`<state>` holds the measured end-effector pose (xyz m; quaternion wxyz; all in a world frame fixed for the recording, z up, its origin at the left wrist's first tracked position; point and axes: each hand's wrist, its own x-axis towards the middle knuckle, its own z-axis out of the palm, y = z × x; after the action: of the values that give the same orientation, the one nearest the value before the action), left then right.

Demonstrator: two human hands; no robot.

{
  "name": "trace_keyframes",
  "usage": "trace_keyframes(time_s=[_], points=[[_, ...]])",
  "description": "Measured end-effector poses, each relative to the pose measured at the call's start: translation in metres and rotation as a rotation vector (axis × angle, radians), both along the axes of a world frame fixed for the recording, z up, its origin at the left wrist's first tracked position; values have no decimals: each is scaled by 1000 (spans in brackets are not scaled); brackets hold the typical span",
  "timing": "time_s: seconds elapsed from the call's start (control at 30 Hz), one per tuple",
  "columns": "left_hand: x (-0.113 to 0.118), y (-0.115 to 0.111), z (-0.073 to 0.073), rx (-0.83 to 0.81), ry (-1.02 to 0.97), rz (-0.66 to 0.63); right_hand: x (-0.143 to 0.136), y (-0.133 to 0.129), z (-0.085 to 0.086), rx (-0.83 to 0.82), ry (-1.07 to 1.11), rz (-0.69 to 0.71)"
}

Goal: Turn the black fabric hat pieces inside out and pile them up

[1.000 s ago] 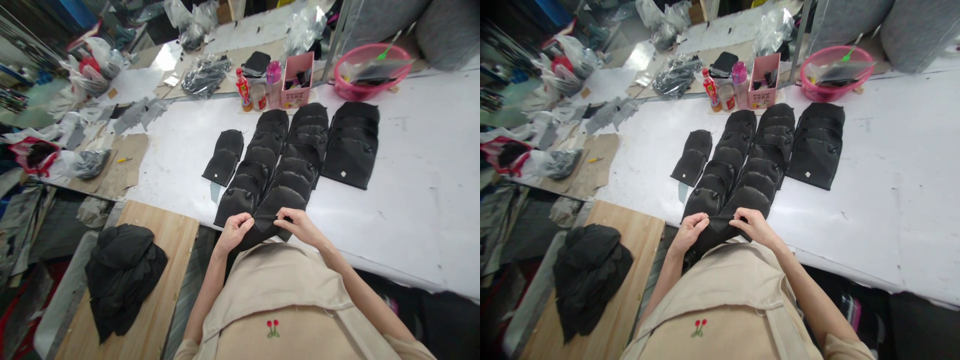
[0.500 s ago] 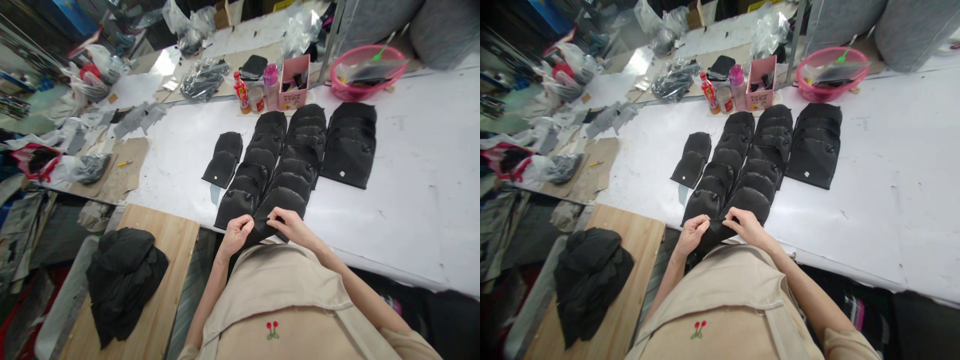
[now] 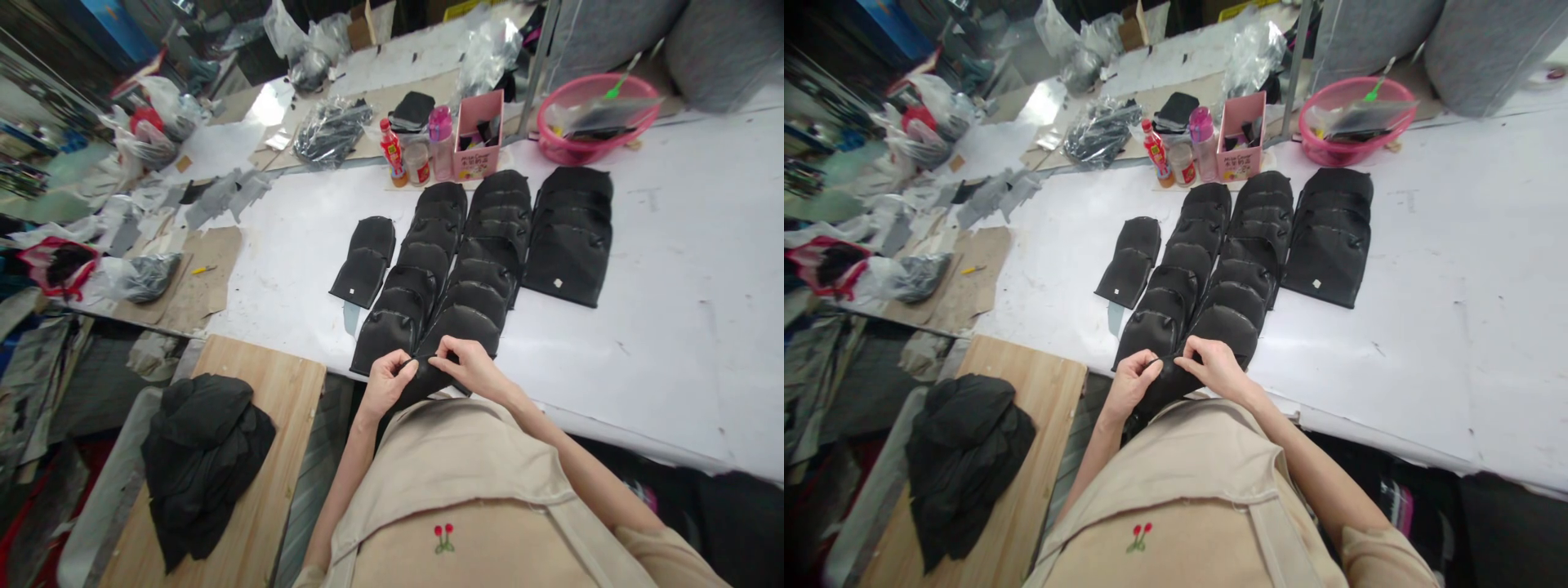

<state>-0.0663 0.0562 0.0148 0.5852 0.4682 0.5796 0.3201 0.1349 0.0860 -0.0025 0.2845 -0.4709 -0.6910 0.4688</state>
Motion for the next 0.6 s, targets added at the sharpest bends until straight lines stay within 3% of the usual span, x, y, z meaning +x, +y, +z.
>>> trace_keyframes(time_s=[0.2,0.37,0.6], points=[[-22,2,-3,47,-99,158,31,10,-14,-3,-9,91],[-31,2,-7,11,-125,206,39,12,-30,-188,250,-109],[-26,3,-13,45,-162,272,29,5,-38,-261,432,-263]])
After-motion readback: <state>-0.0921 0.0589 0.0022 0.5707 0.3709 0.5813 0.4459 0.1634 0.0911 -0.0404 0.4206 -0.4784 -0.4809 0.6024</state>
